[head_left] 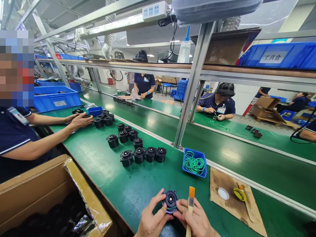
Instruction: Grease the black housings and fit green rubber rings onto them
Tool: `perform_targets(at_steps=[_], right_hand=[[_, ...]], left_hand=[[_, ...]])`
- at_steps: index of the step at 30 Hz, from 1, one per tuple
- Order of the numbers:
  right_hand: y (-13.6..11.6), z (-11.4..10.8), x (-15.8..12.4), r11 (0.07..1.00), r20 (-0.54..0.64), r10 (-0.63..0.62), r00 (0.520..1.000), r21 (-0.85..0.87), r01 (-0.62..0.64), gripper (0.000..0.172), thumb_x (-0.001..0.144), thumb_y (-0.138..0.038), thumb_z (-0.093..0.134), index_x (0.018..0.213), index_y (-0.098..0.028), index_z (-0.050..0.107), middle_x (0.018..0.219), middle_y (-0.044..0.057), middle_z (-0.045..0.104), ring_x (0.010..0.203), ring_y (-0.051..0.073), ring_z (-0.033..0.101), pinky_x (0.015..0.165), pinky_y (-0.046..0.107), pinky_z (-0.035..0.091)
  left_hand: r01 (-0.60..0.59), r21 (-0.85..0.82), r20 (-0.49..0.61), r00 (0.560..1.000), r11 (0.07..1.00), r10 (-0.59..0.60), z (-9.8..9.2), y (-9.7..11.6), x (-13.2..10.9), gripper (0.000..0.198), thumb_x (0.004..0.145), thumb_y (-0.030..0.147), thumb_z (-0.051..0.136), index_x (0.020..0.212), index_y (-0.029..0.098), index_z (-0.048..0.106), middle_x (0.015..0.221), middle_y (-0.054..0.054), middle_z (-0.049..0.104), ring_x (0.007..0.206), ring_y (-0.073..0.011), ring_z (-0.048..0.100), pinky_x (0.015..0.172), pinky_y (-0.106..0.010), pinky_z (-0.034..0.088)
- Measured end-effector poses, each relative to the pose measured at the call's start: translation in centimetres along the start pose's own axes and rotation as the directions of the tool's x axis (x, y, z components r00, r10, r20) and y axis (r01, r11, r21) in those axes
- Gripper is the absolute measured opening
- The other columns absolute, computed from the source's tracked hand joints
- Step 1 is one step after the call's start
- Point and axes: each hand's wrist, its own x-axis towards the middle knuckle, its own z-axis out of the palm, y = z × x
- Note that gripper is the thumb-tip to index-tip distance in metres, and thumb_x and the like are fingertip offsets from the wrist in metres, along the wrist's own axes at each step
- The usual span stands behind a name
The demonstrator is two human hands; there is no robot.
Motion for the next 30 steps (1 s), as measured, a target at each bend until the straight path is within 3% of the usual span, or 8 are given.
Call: perform_targets(at_steps=[4,7,9,12,16,18,23,30], right_hand=[[-0.6,0.2,-0.5,0.992,0.113,0.014,0.993,0.124,-0.028,0.027,0.101,-0.008,0.044,0.113,-0.016,0.068,0.096,0.015,0.079,0.093,0.027,0.076,0.085,0.040,0.060],[-1.0,0.2,0.3,0.965,0.140,0.102,0.985,0.224,-0.132,0.026,0.101,-0.012,0.044,0.106,-0.021,0.067,0.090,0.012,0.079,0.087,0.026,0.076,0.081,0.041,0.061],[-1.0,-0.2,1.4,0.891,0.137,0.269,0.953,0.341,-0.300,0.017,0.102,-0.022,0.048,0.096,-0.024,0.064,0.086,0.009,0.077,0.084,0.024,0.074,0.078,0.037,0.060],[-0.4,-1.4,2.9,0.580,0.228,0.573,0.787,0.566,-0.586,0.021,0.102,-0.041,0.050,0.092,-0.024,0.057,0.084,0.008,0.073,0.081,0.021,0.070,0.075,0.034,0.057],[0.7,-2.8,3.9,0.123,0.439,0.707,0.554,0.696,-0.708,0.055,0.102,-0.065,0.028,0.121,-0.020,0.054,0.055,-0.001,0.059,0.053,0.017,0.056,0.055,0.028,0.046],[1.1,-2.9,4.1,0.053,0.491,0.727,0.480,0.657,-0.752,0.070,0.096,-0.076,0.027,0.125,-0.018,0.055,0.052,-0.004,0.052,0.044,0.013,0.045,0.046,0.024,0.035],[1.3,-2.4,4.5,0.028,0.518,0.780,0.352,0.532,-0.846,0.071,0.084,-0.084,0.044,0.079,-0.016,0.063,0.056,-0.003,0.046,0.047,0.010,0.046,0.044,0.021,0.033],[1.2,-1.0,4.2,-0.158,0.629,0.744,0.226,0.494,-0.855,0.066,0.067,-0.083,0.068,0.074,-0.020,0.048,0.053,-0.005,0.056,0.039,0.009,0.054,0.037,0.017,0.038]], left_hand=[[0.244,0.010,-0.002,0.970,0.970,-0.244,1.0,0.7,-1.3,0.015,0.097,0.017,0.053,0.107,0.022,0.062,0.110,-0.008,0.069,0.116,-0.0279,0.070,0.085,-0.030,0.065],[0.188,0.053,-0.004,0.982,0.981,-0.188,1.0,1.1,-1.2,0.018,0.094,0.011,0.055,0.094,0.025,0.066,0.108,-0.005,0.062,0.122,-0.0284,0.066,0.093,-0.035,0.063],[0.164,0.073,0.004,0.986,0.984,-0.165,0.7,1.2,-0.7,0.016,0.090,0.011,0.059,0.092,0.025,0.066,0.112,-0.006,0.058,0.119,-0.0274,0.067,0.091,-0.035,0.063],[0.309,0.097,-0.027,0.951,0.946,-0.308,0.5,1.2,0.1,0.022,0.085,0.021,0.067,0.106,0.022,0.061,0.116,-0.011,0.058,0.113,-0.0294,0.068,0.090,-0.043,0.062],[0.449,0.099,0.082,0.886,0.888,-0.457,0.8,0.9,0.4,0.057,0.082,0.022,0.066,0.135,0.016,0.045,0.130,-0.019,0.059,0.123,-0.0327,0.063,0.098,-0.050,0.057],[0.495,0.064,0.173,0.850,0.866,-0.498,1.0,0.7,0.4,0.060,0.084,0.024,0.065,0.138,0.016,0.041,0.131,-0.018,0.062,0.122,-0.0315,0.064,0.098,-0.049,0.057],[0.650,-0.001,0.227,0.740,0.760,-0.633,0.8,0.9,1.0,0.052,0.077,0.029,0.072,0.124,0.019,0.051,0.118,-0.012,0.071,0.108,-0.0302,0.071,0.090,-0.046,0.059],[0.714,-0.056,0.226,0.690,0.698,-0.687,0.6,1.5,1.9,0.047,0.072,0.029,0.072,0.114,0.020,0.053,0.109,-0.010,0.073,0.100,-0.0289,0.072,0.088,-0.046,0.058]])
